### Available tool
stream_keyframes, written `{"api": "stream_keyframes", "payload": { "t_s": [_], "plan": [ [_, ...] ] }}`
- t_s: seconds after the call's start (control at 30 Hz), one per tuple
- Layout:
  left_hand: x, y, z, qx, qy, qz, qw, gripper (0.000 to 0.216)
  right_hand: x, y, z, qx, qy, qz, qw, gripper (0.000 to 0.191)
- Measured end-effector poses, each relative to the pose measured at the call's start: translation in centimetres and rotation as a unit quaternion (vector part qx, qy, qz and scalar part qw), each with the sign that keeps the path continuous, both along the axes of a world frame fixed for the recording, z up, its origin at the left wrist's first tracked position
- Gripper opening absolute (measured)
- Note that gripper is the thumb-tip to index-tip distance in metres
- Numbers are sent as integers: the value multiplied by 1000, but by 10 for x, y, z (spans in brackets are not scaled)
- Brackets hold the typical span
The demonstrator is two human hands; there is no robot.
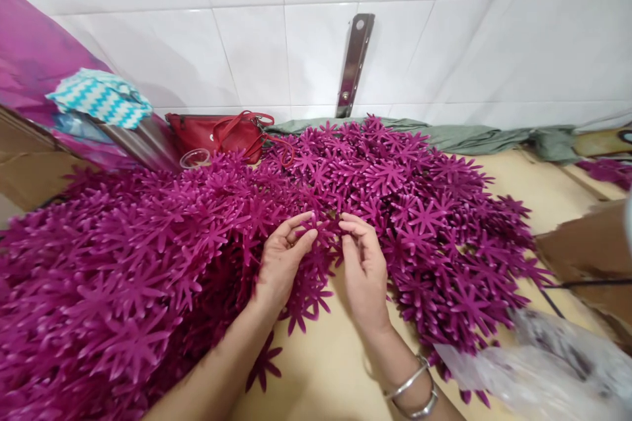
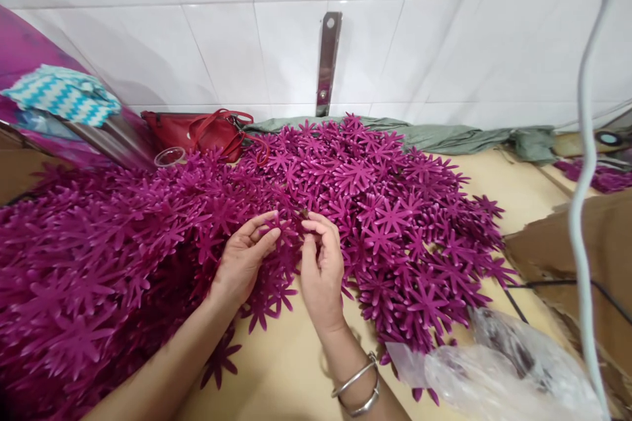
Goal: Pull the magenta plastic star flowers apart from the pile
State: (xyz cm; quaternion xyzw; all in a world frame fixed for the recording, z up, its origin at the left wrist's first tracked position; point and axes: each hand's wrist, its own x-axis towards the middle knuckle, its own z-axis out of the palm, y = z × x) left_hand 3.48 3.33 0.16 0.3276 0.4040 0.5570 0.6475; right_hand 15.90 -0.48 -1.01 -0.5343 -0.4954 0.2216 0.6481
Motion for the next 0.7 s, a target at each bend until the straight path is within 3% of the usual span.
{"api": "stream_keyframes", "payload": {
  "t_s": [0.2,0.5,0.7],
  "plan": [
    [3,0,-12,34,43,45,997,33,-4,-2,0,-37,61,16,997,25],
    [3,-3,-19,57,69,19,996,30,-6,1,-6,-73,56,63,994,19],
    [1,0,-22,52,79,20,995,29,1,6,-13,-71,169,7,983,19]
  ]
}}
